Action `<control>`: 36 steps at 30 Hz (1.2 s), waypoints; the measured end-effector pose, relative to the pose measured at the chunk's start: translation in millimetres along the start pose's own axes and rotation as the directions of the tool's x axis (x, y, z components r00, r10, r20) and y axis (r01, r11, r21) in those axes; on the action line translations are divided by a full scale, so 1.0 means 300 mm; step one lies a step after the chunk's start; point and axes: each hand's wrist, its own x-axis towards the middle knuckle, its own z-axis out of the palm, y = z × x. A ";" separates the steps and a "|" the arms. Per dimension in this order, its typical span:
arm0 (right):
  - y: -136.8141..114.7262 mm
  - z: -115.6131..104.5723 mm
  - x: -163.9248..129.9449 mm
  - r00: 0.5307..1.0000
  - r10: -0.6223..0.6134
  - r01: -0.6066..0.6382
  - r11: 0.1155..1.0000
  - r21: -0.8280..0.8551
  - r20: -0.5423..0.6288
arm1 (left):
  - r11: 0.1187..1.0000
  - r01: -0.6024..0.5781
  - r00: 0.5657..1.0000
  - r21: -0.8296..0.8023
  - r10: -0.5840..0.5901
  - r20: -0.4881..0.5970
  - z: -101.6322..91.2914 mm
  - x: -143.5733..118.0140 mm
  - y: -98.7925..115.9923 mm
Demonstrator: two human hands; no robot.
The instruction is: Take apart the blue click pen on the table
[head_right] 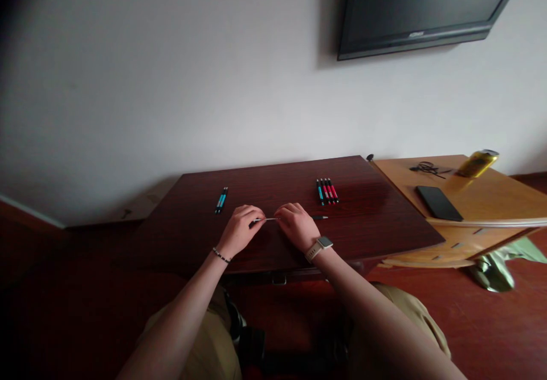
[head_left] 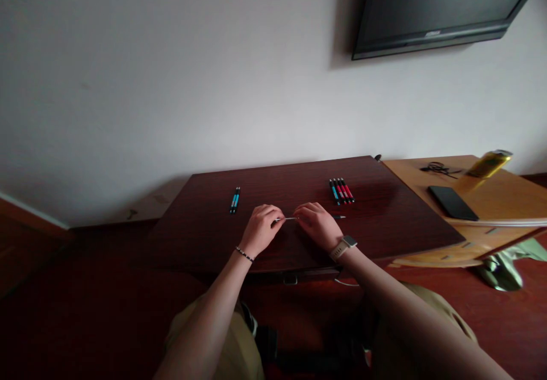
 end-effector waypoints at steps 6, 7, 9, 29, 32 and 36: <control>-0.024 0.028 0.016 1.000 -0.015 0.014 1.000 0.015 0.003 | 1.000 -0.011 1.000 0.009 0.011 0.006 0.025 0.008 0.003; -0.023 0.034 0.018 1.000 -0.012 0.012 1.000 0.017 -0.001 | 1.000 -0.013 1.000 0.011 0.013 0.008 0.028 0.010 0.003; -0.018 0.044 0.022 1.000 -0.006 0.006 1.000 0.022 -0.007 | 1.000 -0.016 1.000 0.013 0.016 0.010 0.034 0.012 0.003; 0.061 0.006 -0.020 0.999 -0.035 0.035 0.999 0.007 -0.005 | 0.998 -0.061 0.998 0.003 0.061 -0.023 0.010 0.007 0.007; 0.068 0.000 -0.030 1.000 -0.031 0.031 0.999 0.008 0.001 | 0.996 -0.085 0.996 0.005 0.085 -0.030 0.000 0.003 0.024; 0.070 -0.007 -0.036 1.000 -0.028 0.028 1.000 0.004 0.009 | 0.991 -0.132 0.991 0.007 0.132 -0.013 -0.013 -0.002 0.051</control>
